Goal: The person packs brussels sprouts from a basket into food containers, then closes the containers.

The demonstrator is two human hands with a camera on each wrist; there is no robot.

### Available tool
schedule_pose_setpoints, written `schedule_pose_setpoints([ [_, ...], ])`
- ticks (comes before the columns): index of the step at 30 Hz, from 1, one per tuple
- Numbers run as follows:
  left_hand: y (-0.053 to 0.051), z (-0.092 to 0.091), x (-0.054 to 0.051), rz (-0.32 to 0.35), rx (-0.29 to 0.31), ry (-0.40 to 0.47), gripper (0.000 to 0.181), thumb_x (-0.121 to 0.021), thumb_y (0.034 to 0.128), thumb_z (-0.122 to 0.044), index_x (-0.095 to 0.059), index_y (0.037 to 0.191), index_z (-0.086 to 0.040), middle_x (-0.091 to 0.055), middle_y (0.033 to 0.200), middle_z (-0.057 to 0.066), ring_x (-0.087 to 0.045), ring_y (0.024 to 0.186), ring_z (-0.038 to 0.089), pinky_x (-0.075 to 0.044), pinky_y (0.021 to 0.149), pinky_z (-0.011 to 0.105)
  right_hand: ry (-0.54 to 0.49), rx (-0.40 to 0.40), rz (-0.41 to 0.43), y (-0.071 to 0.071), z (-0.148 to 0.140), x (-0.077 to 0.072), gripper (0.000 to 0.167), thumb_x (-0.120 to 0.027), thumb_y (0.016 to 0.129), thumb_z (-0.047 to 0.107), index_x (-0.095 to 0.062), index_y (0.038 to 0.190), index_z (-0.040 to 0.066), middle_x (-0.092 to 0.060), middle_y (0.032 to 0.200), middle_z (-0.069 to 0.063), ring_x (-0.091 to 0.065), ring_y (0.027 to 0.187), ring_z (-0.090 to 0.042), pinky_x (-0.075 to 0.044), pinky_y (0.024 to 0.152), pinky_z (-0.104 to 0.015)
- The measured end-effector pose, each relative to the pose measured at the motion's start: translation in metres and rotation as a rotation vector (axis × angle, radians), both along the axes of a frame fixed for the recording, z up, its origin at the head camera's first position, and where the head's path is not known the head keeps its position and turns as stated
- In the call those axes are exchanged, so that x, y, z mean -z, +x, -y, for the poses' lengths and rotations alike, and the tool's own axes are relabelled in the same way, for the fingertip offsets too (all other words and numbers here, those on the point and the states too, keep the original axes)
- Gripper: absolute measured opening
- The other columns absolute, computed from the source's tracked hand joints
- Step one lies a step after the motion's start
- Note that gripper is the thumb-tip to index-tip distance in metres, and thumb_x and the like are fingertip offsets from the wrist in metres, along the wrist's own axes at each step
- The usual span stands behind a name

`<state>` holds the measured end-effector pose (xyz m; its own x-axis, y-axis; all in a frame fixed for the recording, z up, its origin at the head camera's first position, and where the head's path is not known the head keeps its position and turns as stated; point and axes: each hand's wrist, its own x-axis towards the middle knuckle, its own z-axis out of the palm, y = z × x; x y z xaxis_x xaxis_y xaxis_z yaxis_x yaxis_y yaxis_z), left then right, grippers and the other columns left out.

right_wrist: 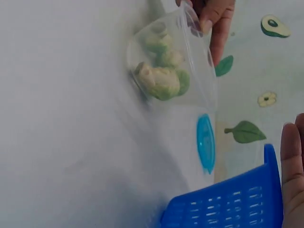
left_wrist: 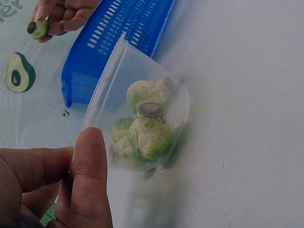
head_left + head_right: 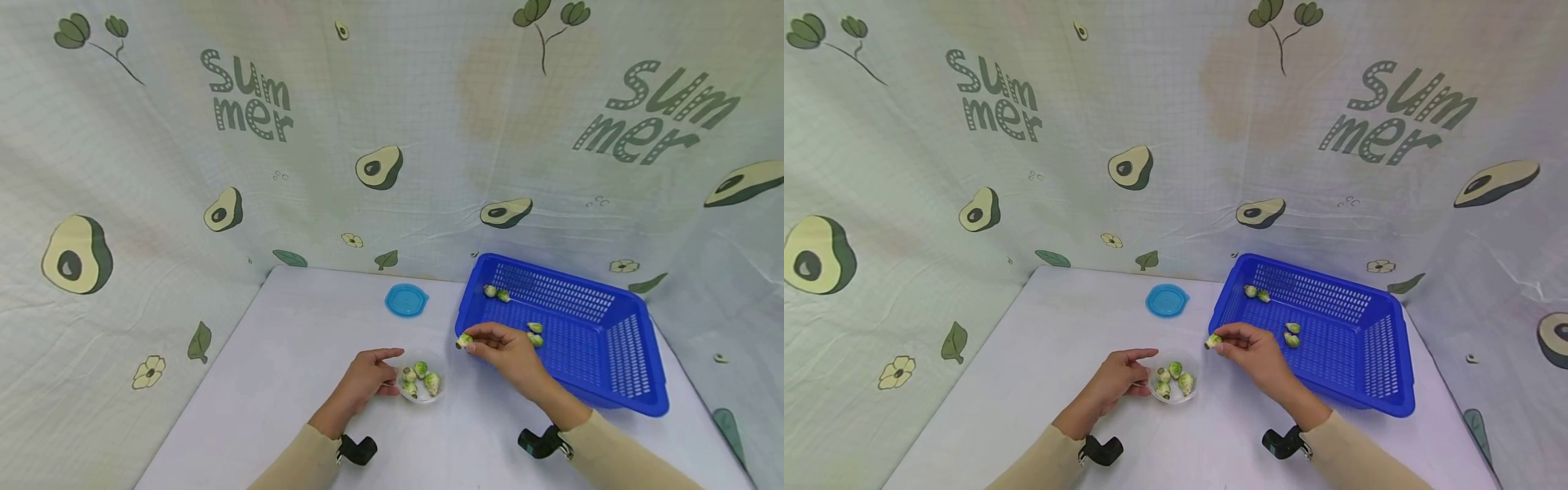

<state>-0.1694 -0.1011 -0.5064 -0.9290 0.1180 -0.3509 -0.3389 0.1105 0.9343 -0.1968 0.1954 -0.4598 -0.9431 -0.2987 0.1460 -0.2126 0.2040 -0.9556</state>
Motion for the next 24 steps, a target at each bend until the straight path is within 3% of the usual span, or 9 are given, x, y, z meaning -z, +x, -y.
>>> schedule_pose_setpoints([
  [8,-0.001,0.0,0.0,-0.002,0.008,0.004,0.05,-0.063,0.0953,0.003,-0.064,0.144,-0.005,-0.058,0.085,0.008,-0.059,0.07,0.016,-0.066,0.067,0.029,-0.034,-0.042,-0.025,0.015,0.022,0.018,0.024,-0.077,0.093,0.001,-0.074,0.116,-0.007,-0.077,0.103,-0.014,-0.072,0.089,-0.006,-0.063,0.075,-0.021],
  [12,-0.001,0.001,0.001,-0.005,0.011,0.007,0.05,-0.063,0.0952,0.003,-0.064,0.144,-0.005,-0.059,0.085,0.008,-0.059,0.07,0.016,-0.066,0.067,0.029,0.007,-0.014,-0.045,0.018,0.032,0.028,0.021,-0.078,0.093,0.003,-0.076,0.114,0.0,-0.076,0.102,-0.012,-0.07,0.089,-0.005,-0.062,0.073,-0.021],
  [19,-0.001,0.001,0.002,-0.004,0.01,0.004,0.051,-0.063,0.0935,0.004,-0.065,0.144,-0.006,-0.058,0.084,0.008,-0.059,0.068,0.016,-0.066,0.066,0.029,0.098,0.01,-0.231,0.021,0.044,0.045,0.02,-0.08,0.091,0.005,-0.078,0.11,0.012,-0.077,0.101,-0.003,-0.066,0.09,-0.004,-0.061,0.076,-0.027],
  [24,-0.001,0.001,0.003,-0.006,0.004,0.003,0.052,-0.062,0.0922,0.004,-0.065,0.143,-0.006,-0.058,0.083,0.007,-0.058,0.069,0.016,-0.066,0.066,0.029,0.13,0.035,-0.287,0.022,0.051,0.053,0.022,-0.082,0.089,0.003,-0.078,0.108,0.014,-0.077,0.1,0.001,-0.065,0.089,-0.004,-0.057,0.072,-0.028],
])
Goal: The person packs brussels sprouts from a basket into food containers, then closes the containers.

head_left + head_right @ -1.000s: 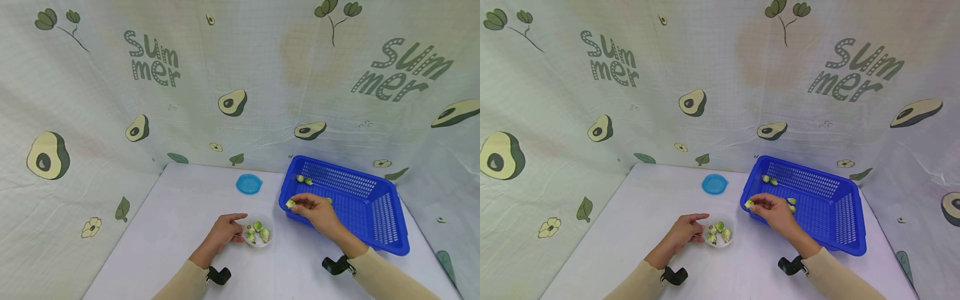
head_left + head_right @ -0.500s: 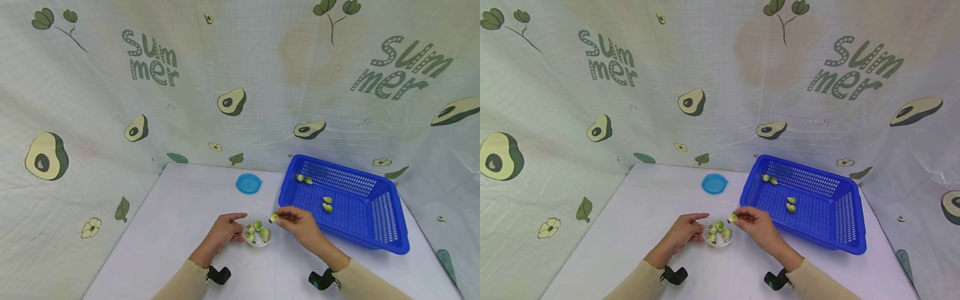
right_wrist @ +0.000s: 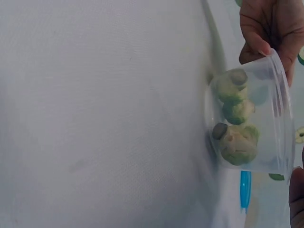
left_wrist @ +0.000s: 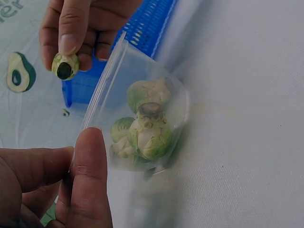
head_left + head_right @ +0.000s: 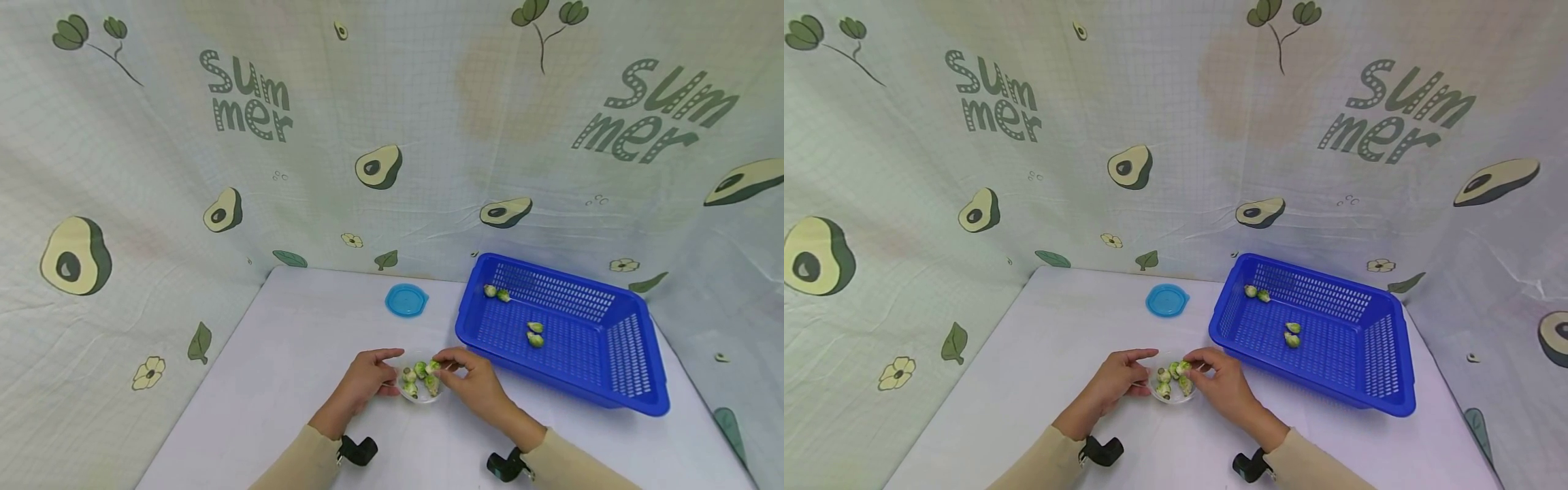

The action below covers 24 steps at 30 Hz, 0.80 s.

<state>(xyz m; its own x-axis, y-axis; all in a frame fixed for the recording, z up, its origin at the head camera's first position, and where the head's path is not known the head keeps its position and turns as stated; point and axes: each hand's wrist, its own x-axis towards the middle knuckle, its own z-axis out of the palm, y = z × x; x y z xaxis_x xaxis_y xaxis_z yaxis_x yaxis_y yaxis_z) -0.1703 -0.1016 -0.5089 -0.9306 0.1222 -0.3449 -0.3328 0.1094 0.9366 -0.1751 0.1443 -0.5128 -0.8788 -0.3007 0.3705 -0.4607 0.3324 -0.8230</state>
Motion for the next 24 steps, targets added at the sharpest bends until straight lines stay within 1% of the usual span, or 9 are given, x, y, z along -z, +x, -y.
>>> schedule_pose_setpoints([
  [3,0.0,0.0,0.0,0.002,-0.004,0.0,0.053,-0.062,0.0917,0.004,-0.066,0.143,-0.006,-0.057,0.083,0.006,-0.058,0.068,0.015,-0.066,0.066,0.028,0.017,0.014,-0.009,0.0,0.003,0.003,0.023,-0.082,0.088,0.003,-0.078,0.107,0.016,-0.077,0.099,0.003,-0.064,0.089,-0.005,-0.054,0.07,-0.026],
  [6,0.0,0.0,0.0,0.001,-0.002,0.002,0.053,-0.062,0.0917,0.004,-0.065,0.144,-0.006,-0.057,0.082,0.006,-0.058,0.068,0.015,-0.066,0.067,0.028,0.029,0.022,-0.008,-0.001,0.005,0.006,0.024,-0.082,0.088,0.003,-0.078,0.107,0.017,-0.076,0.1,0.005,-0.064,0.09,-0.007,-0.052,0.071,-0.025],
  [11,0.0,0.0,-0.001,0.0,0.002,0.006,0.053,-0.062,0.0922,0.004,-0.064,0.144,-0.005,-0.057,0.082,0.006,-0.058,0.066,0.014,-0.066,0.066,0.028,0.045,0.025,-0.021,-0.002,0.007,0.01,0.026,-0.081,0.087,-0.001,-0.078,0.107,0.016,-0.076,0.1,0.005,-0.065,0.09,-0.01,-0.054,0.076,-0.025],
  [15,0.0,0.0,-0.001,0.004,-0.004,0.006,0.052,-0.063,0.0923,0.004,-0.065,0.144,-0.006,-0.058,0.082,0.006,-0.058,0.067,0.014,-0.066,0.066,0.028,0.06,0.033,-0.046,-0.003,0.009,0.013,0.027,-0.082,0.086,-0.002,-0.078,0.106,0.015,-0.075,0.098,0.006,-0.066,0.089,-0.012,-0.054,0.076,-0.025],
  [24,0.0,0.0,-0.001,0.0,-0.006,0.006,0.051,-0.064,0.0925,0.004,-0.066,0.143,-0.006,-0.058,0.083,0.006,-0.058,0.069,0.015,-0.066,0.067,0.028,0.089,0.075,-0.004,-0.003,0.014,0.012,0.026,-0.083,0.085,0.001,-0.079,0.103,0.018,-0.073,0.094,0.007,-0.065,0.088,-0.012,-0.052,0.075,-0.024],
])
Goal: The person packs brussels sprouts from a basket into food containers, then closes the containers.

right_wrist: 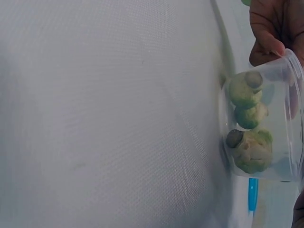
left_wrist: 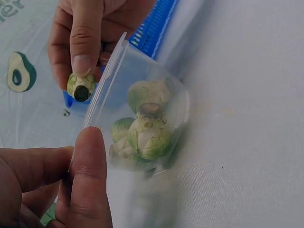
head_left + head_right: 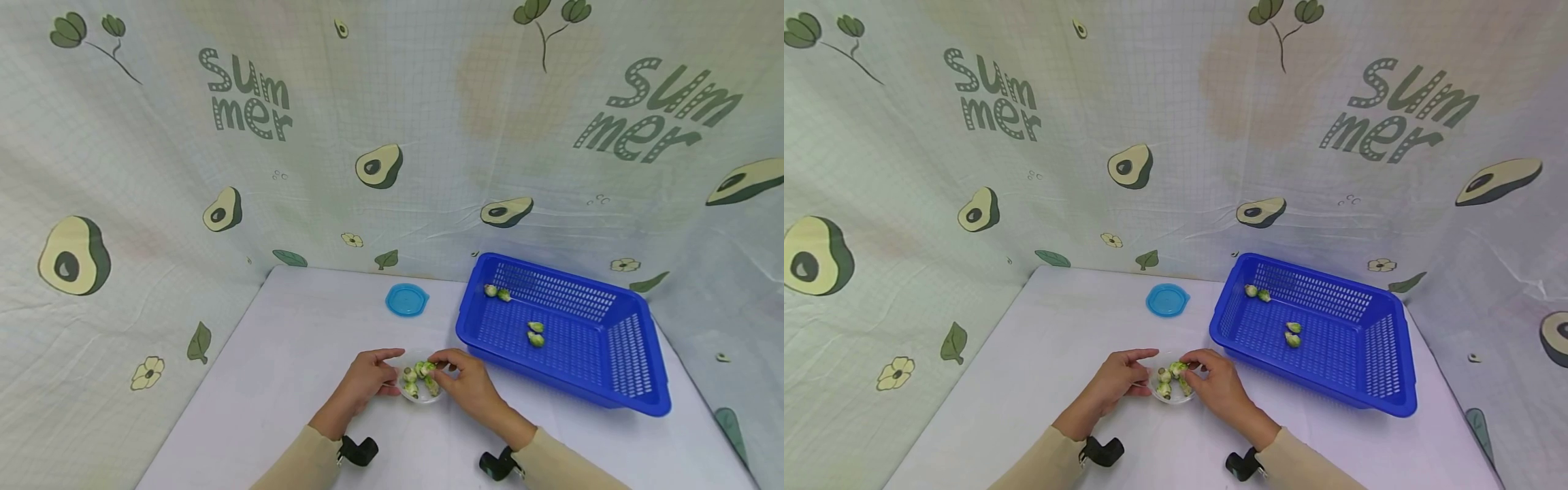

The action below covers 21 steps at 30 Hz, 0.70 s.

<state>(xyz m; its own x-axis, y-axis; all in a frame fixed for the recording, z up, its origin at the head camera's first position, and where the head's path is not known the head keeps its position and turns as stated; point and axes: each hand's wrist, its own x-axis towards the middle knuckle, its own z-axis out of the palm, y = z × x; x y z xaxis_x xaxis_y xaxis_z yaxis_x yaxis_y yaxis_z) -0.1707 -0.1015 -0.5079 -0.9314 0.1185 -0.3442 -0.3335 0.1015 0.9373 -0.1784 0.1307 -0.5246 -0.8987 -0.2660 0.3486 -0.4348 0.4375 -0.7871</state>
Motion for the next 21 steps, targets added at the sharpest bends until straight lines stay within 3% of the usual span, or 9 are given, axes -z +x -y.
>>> schedule_pose_setpoints([
  [6,-0.0009,-0.0001,0.0025,0.006,-0.009,0.003,0.051,-0.064,0.092,0.004,-0.068,0.141,-0.008,-0.058,0.083,0.006,-0.058,0.069,0.015,-0.066,0.066,0.029,0.019,0.009,0.036,0.0,0.0014,-0.0025,0.024,-0.084,0.086,0.002,-0.079,0.103,0.017,-0.072,0.094,0.01,-0.065,0.089,-0.01,-0.053,0.077,-0.026],
  [13,-0.0017,-0.0001,0.0048,0.007,-0.007,0.015,0.052,-0.063,0.0917,0.004,-0.067,0.142,-0.007,-0.057,0.081,0.006,-0.058,0.067,0.015,-0.066,0.066,0.029,0.045,0.013,0.029,0.0003,0.0017,-0.0034,0.021,-0.082,0.087,-0.001,-0.08,0.106,0.008,-0.075,0.095,0.002,-0.067,0.088,-0.012,-0.056,0.078,-0.028],
  [21,-0.0015,0.0003,0.0048,0.002,-0.004,0.015,0.052,-0.062,0.0919,0.005,-0.067,0.142,-0.007,-0.057,0.081,0.006,-0.058,0.067,0.015,-0.066,0.066,0.029,0.039,0.019,0.036,-0.0002,0.0017,-0.0023,0.021,-0.081,0.087,-0.002,-0.079,0.105,0.008,-0.074,0.094,0.003,-0.065,0.088,-0.009,-0.055,0.077,-0.026],
])
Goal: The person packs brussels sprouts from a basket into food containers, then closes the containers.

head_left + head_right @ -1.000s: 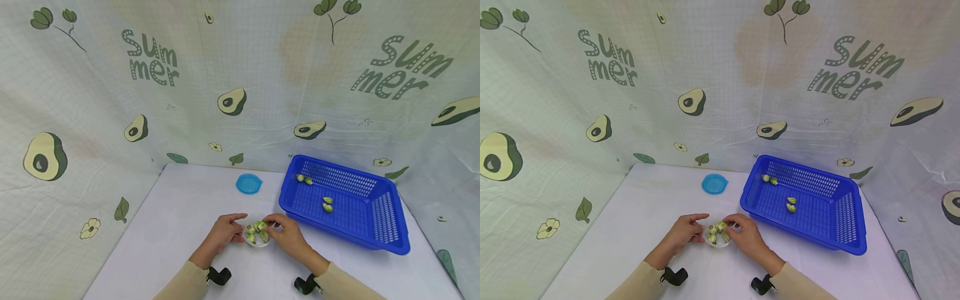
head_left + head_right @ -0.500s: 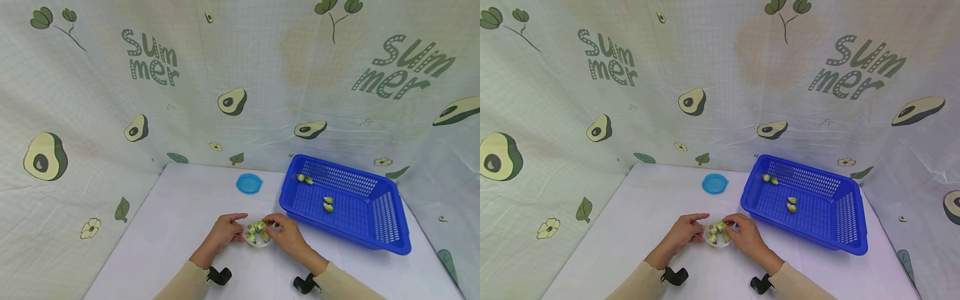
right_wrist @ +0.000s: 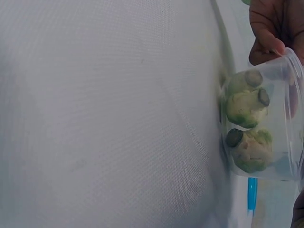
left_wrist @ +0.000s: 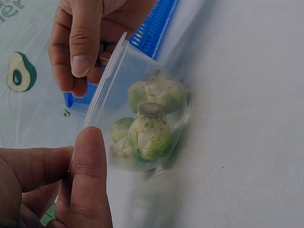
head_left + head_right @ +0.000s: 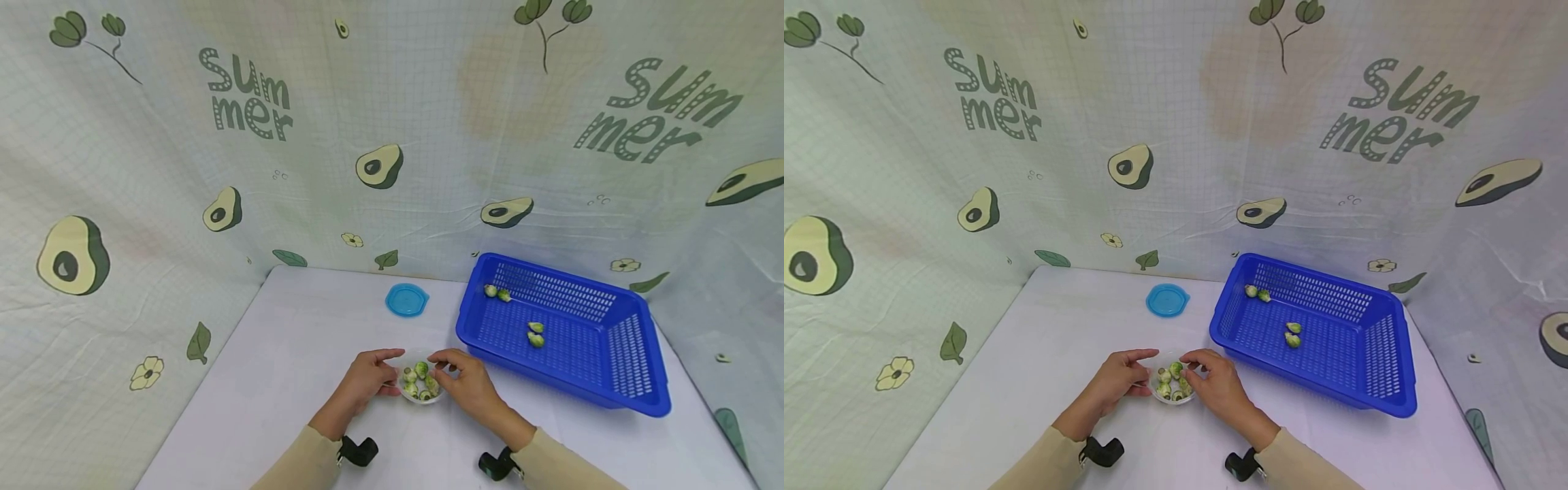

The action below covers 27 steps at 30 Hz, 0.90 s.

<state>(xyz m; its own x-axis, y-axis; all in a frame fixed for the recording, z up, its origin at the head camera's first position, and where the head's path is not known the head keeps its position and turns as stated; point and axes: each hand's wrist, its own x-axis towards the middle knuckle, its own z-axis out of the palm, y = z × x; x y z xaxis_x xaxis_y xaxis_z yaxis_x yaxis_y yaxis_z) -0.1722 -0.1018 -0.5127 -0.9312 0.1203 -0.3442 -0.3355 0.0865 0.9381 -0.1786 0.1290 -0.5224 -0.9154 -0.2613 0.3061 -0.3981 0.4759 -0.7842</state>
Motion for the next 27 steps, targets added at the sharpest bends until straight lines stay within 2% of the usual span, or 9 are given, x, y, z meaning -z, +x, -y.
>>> schedule_pose_setpoints([
  [5,0.001,0.0,0.0,-0.002,0.002,-0.007,0.052,-0.063,0.0925,0.004,-0.066,0.143,-0.006,-0.058,0.082,0.006,-0.058,0.069,0.016,-0.066,0.066,0.029,-0.021,0.0,0.011,0.001,-0.001,-0.001,0.021,-0.081,0.087,-0.002,-0.079,0.106,0.009,-0.074,0.094,0.003,-0.063,0.088,-0.007,-0.055,0.077,-0.026],
  [14,0.002,0.0,-0.001,-0.002,0.001,-0.011,0.052,-0.062,0.0924,0.004,-0.065,0.144,-0.006,-0.058,0.084,0.007,-0.059,0.07,0.016,-0.066,0.066,0.029,-0.093,-0.023,0.036,0.0,-0.004,-0.005,0.023,-0.081,0.089,0.0,-0.079,0.11,0.006,-0.075,0.099,-0.012,-0.063,0.089,-0.005,-0.058,0.078,-0.027],
  [22,0.001,0.0,-0.002,0.002,-0.007,-0.016,0.052,-0.062,0.0924,0.004,-0.066,0.143,-0.007,-0.057,0.082,0.006,-0.059,0.069,0.016,-0.066,0.066,0.028,-0.125,-0.045,0.027,0.0,-0.005,-0.01,0.023,-0.082,0.091,0.007,-0.079,0.113,0.009,-0.076,0.106,-0.012,-0.066,0.092,-0.007,-0.059,0.079,-0.025],
  [27,0.002,0.0,-0.003,-0.007,0.001,-0.014,0.052,-0.063,0.0928,0.004,-0.065,0.143,-0.006,-0.058,0.084,0.006,-0.059,0.07,0.016,-0.066,0.066,0.028,-0.117,-0.045,0.047,0.003,-0.009,-0.022,0.026,-0.082,0.091,0.008,-0.078,0.115,0.016,-0.076,0.109,-0.005,-0.067,0.096,-0.009,-0.061,0.08,-0.027],
])
